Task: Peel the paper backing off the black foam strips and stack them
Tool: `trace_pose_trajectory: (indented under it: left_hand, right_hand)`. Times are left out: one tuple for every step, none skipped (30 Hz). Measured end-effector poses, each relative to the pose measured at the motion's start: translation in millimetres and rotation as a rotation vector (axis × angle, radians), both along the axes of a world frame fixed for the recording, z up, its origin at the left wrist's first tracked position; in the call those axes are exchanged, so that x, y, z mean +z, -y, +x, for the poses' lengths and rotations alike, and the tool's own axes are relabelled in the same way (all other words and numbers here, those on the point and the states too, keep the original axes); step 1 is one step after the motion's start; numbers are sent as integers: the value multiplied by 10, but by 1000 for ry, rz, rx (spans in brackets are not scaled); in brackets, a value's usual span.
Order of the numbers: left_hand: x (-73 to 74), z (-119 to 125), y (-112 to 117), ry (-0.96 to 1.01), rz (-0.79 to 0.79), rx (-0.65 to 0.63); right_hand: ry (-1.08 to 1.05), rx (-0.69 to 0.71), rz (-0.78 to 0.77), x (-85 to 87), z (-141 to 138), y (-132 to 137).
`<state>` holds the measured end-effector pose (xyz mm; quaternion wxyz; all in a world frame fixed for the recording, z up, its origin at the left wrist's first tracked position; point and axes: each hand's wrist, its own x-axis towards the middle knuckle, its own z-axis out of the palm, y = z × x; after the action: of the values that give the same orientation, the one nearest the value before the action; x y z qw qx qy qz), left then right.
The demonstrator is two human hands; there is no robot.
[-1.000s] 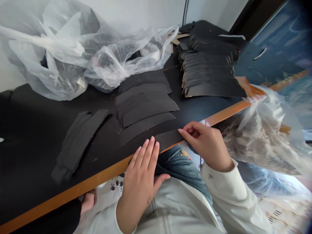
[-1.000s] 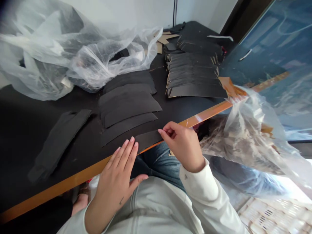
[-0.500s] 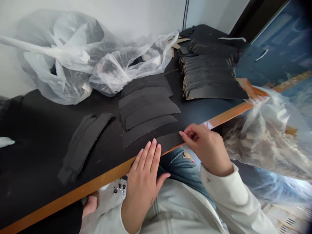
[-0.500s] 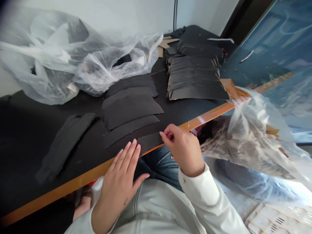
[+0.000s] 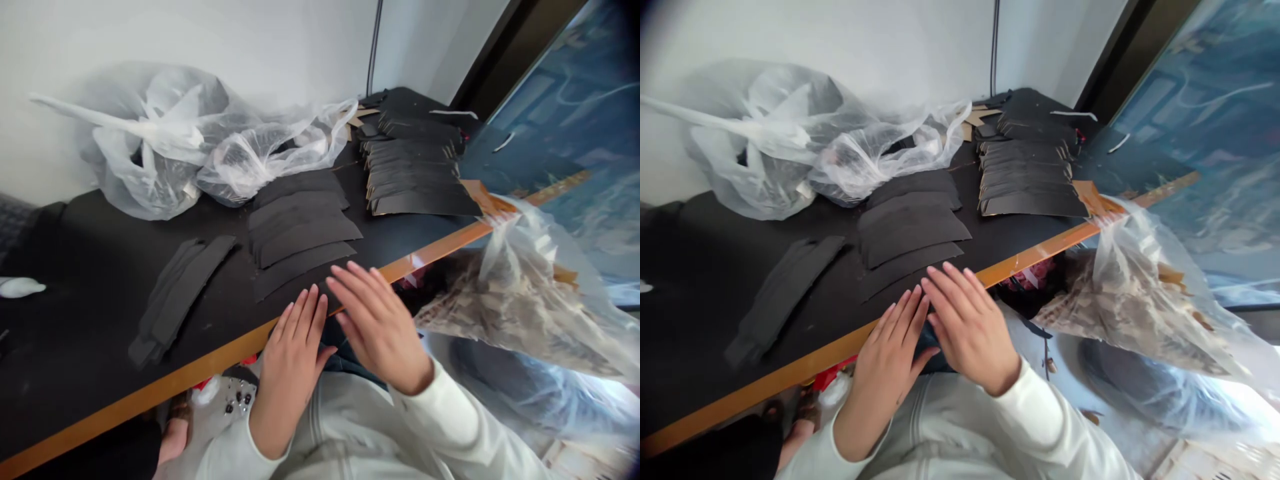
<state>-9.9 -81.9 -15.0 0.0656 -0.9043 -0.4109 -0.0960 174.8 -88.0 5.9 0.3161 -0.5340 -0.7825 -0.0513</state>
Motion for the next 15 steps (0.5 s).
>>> trace_pose_trajectory:
  left_hand:
    - [-6, -6, -3, 7, -3, -5]
    - [-8, -13, -7, 12, -10, -10]
    - [-7, -18, -12, 16, -16, -14]
    - [-1, -23, -16, 17, -22, -19]
    - [7, -26, -20, 16, -28, -22]
    - [15, -28, -24, 17, -30, -24]
    - [22, -29, -28, 19, -30, -24]
    - [25, -31, -31, 23, -26, -22]
    - [23, -35, -34, 28, -22, -22]
    - [16, -45, -37, 36, -13, -27]
    - [5, -61, -38, 49, 1, -39]
    - [-10, -87, -37, 68, 15, -59]
    - [-27, -123, -31, 98, 31, -82]
    - [-45, -171, -19, 141, 49, -100]
    - [-64, -229, 0, 194, 72, -113]
  right_hand:
    - [36, 51, -54, -69, -79, 2]
    - [62, 70, -92, -143, -134, 0]
    - [78, 74, -114, -215, -162, -5]
    - [90, 75, -124, -279, -164, -10]
    - [100, 67, -125, -331, -142, -15]
    - [108, 53, -117, -371, -103, -19]
    - [113, 35, -104, -400, -52, -21]
    - [113, 16, -91, -419, 2, -22]
    - [110, -3, -82, -432, 54, -22]
    - [104, -18, -71, -442, 99, -22]
    - [95, -26, -62, -452, 132, -22]
    - [86, -29, -56, -465, 154, -24]
    - [72, -32, -49, -480, 166, -28]
    - [52, -40, -37, -497, 169, -34]
    - [24, -51, -20, -516, 166, -41]
